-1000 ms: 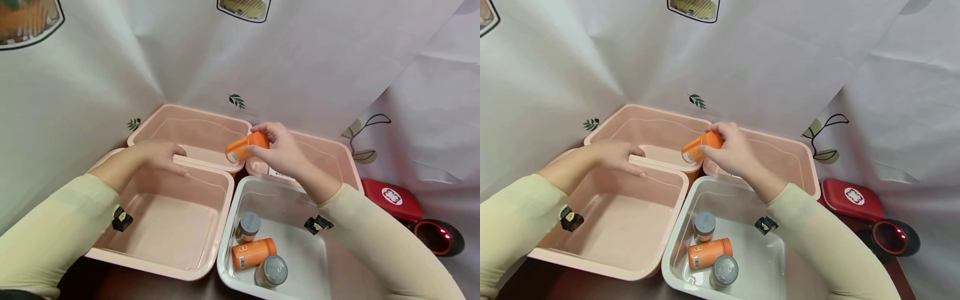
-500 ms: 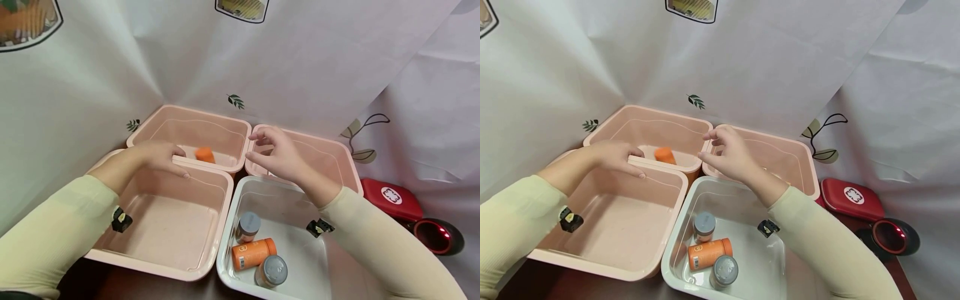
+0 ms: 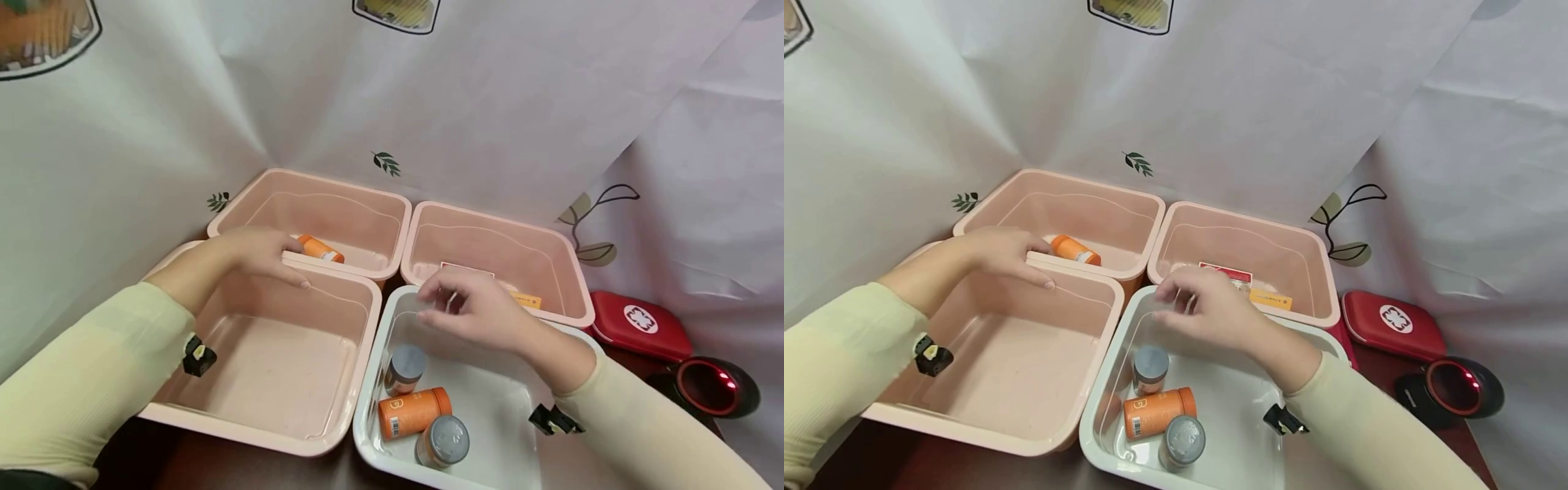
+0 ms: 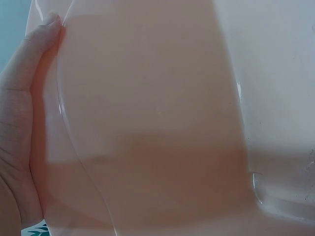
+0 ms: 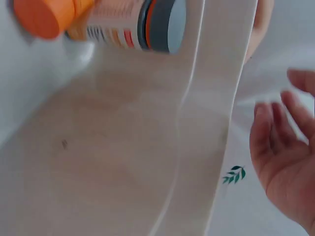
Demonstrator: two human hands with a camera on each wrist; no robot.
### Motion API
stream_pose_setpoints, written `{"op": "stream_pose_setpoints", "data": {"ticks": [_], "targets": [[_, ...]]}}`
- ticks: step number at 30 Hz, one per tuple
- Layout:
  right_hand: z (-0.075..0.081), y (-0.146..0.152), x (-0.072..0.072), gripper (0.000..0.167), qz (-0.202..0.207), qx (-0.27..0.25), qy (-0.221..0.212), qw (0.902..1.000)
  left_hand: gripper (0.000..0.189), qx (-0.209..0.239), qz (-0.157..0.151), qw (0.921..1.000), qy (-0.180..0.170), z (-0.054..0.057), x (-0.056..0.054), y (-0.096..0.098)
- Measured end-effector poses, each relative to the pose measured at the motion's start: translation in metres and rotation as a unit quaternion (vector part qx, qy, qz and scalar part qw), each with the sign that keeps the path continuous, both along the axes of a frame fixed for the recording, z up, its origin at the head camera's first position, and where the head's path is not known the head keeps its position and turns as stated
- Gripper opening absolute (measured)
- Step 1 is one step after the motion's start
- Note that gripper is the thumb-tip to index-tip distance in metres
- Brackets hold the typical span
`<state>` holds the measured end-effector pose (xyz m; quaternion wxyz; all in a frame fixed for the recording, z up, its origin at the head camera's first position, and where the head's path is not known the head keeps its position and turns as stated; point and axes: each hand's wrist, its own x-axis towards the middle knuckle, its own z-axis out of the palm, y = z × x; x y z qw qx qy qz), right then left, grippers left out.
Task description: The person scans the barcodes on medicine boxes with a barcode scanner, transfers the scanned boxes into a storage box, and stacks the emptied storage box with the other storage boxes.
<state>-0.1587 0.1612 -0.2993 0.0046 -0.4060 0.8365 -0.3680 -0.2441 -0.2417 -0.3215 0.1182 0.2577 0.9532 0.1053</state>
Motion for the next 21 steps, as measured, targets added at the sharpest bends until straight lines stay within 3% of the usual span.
{"op": "stream_pose_setpoints", "data": {"ticks": [3,6,12,16,21], "targets": [[-0.007,-0.003,0.004,0.019,0.062,0.042,-0.024,0.9969,0.078,0.000,-0.001,1.0000,0.003,0.000,-0.001,-0.001],[-0.015,-0.007,0.005,0.026,0.111,0.115,-0.021,0.9870,0.077,-0.003,-0.003,1.0000,0.006,0.000,-0.001,-0.003],[-0.035,-0.020,0.005,0.049,0.142,0.235,0.024,0.9613,0.073,-0.004,0.004,0.9999,0.014,0.000,0.000,-0.012],[-0.045,-0.026,0.005,0.060,0.160,0.252,-0.001,0.9544,0.077,-0.014,0.005,0.9998,0.013,0.001,0.002,-0.016],[-0.046,-0.027,0.005,0.054,0.160,0.253,-0.030,0.9536,0.072,-0.010,0.001,0.9998,0.019,0.003,0.003,-0.018]]}}
